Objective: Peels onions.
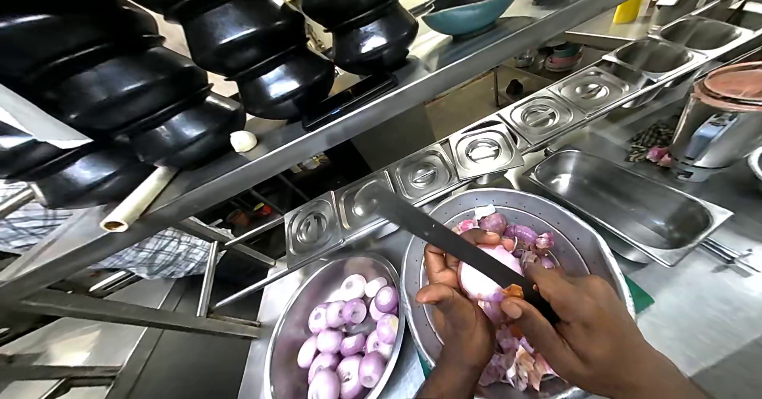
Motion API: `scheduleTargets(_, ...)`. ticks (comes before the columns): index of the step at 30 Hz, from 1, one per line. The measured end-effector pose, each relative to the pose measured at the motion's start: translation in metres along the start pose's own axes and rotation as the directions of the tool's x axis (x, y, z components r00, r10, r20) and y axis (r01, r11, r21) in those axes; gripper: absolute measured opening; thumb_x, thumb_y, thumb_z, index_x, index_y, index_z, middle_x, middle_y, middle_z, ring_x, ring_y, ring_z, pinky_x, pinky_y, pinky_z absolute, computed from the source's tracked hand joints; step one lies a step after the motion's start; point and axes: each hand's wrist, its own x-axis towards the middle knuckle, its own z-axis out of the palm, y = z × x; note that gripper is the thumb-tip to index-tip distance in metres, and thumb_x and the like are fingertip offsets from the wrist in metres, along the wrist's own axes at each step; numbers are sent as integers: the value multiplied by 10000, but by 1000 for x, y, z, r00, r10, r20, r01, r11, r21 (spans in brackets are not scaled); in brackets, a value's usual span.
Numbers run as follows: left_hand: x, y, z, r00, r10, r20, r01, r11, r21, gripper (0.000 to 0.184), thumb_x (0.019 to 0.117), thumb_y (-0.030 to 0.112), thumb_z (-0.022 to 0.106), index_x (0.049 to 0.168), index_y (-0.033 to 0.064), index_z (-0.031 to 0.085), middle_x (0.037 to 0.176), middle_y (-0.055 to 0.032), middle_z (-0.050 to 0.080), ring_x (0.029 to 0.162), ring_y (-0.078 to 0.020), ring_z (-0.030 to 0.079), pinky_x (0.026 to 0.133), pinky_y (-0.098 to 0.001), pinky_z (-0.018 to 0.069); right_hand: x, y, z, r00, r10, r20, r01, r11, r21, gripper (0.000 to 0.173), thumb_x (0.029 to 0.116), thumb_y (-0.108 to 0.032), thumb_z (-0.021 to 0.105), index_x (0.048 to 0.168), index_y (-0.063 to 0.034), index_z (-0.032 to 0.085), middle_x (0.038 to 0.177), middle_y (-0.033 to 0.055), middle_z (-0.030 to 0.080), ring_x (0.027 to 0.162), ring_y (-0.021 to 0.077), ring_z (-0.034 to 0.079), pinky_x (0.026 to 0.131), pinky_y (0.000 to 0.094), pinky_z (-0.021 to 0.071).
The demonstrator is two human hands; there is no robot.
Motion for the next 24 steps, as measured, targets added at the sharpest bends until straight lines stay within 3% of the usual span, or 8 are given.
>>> scheduleTargets(7, -3, -2, 4, 995, -43, -90, 44, 999, 10, 709, 937, 764, 372, 1182, 126, 560, 1105, -121, 687, 1019, -255, 700, 908, -408, 584, -3, -7, 1, 982, -181, -47, 159, 940, -300, 554, 1077, -550, 315, 776, -137, 528, 515, -9, 427, 402, 134, 437, 368, 301, 314)
scheduleTargets(11, -7, 0, 9, 957, -258, -134, 244, 964, -107, 780, 906, 816, 312, 1233, 153, 561, 1155, -97, 683, 1026, -224, 696, 871, -371, 589, -8, -9, 6, 979, -203, -32, 185, 938, -293, 568, 1085, -547, 292, 760, -139, 516, 505, -7, 409, 390, 147, 421, 363, 310, 305)
scheduleTargets(12, -9, 1, 7, 939, -333, -89, 315, 934, -171, 738, 920, 772, 400, 1281, 150, 565, 1215, -97, 674, 1054, -207, 687, 883, -358, 581, -8, -6, 6, 985, -166, -38, 151, 956, -251, 577, 1084, -559, 287, 768, -139, 527, 507, -7, 425, 392, 142, 439, 357, 313, 319)
scheduleTargets(14, -10, 3, -5, 882, -464, 85, 462, 812, -357, 528, 951, 459, 668, 1335, 100, 614, 1275, -141, 670, 1092, -212, 686, 923, -358, 573, -7, 5, 0, 1000, -9, -29, 7, 997, -82, 601, 1076, -603, 299, 801, -144, 572, 531, -14, 475, 426, 124, 496, 361, 335, 382)
scheduleTargets(15, -9, 3, -12, 846, -495, 199, 531, 743, -408, 484, 934, 312, 734, 1339, 75, 614, 1270, -160, 675, 1093, -222, 693, 947, -367, 570, -4, 12, -5, 998, 68, -12, -68, 998, -2, 584, 1072, -608, 317, 809, -161, 585, 543, -35, 495, 446, 99, 515, 376, 334, 409)
scheduleTargets(18, -9, -5, -25, 785, -503, 361, 617, 683, -392, 623, 824, 84, 821, 1392, 47, 567, 1249, -173, 671, 1060, -226, 699, 947, -378, 573, 4, 30, -17, 978, 202, 53, -206, 974, 91, 521, 1065, -593, 352, 744, -231, 543, 529, -111, 478, 448, 29, 504, 394, 286, 422)
scheduleTargets(21, -11, -10, -24, 818, -494, 296, 572, 757, -317, 713, 724, 93, 900, 1359, 42, 579, 1199, -167, 680, 1003, -208, 702, 888, -366, 589, 3, 35, -20, 981, 184, 64, -188, 980, 69, 510, 1067, -570, 345, 731, -232, 529, 527, -113, 460, 444, 25, 488, 393, 279, 403)
scheduleTargets(24, -10, -10, -18, 866, -487, 110, 498, 828, -256, 770, 628, 116, 961, 1280, 33, 560, 1097, -162, 690, 914, -203, 715, 797, -358, 615, -4, 31, -20, 998, 56, 41, -58, 997, 41, 559, 1077, -589, 329, 779, -176, 559, 536, -55, 474, 442, 75, 505, 377, 316, 402)
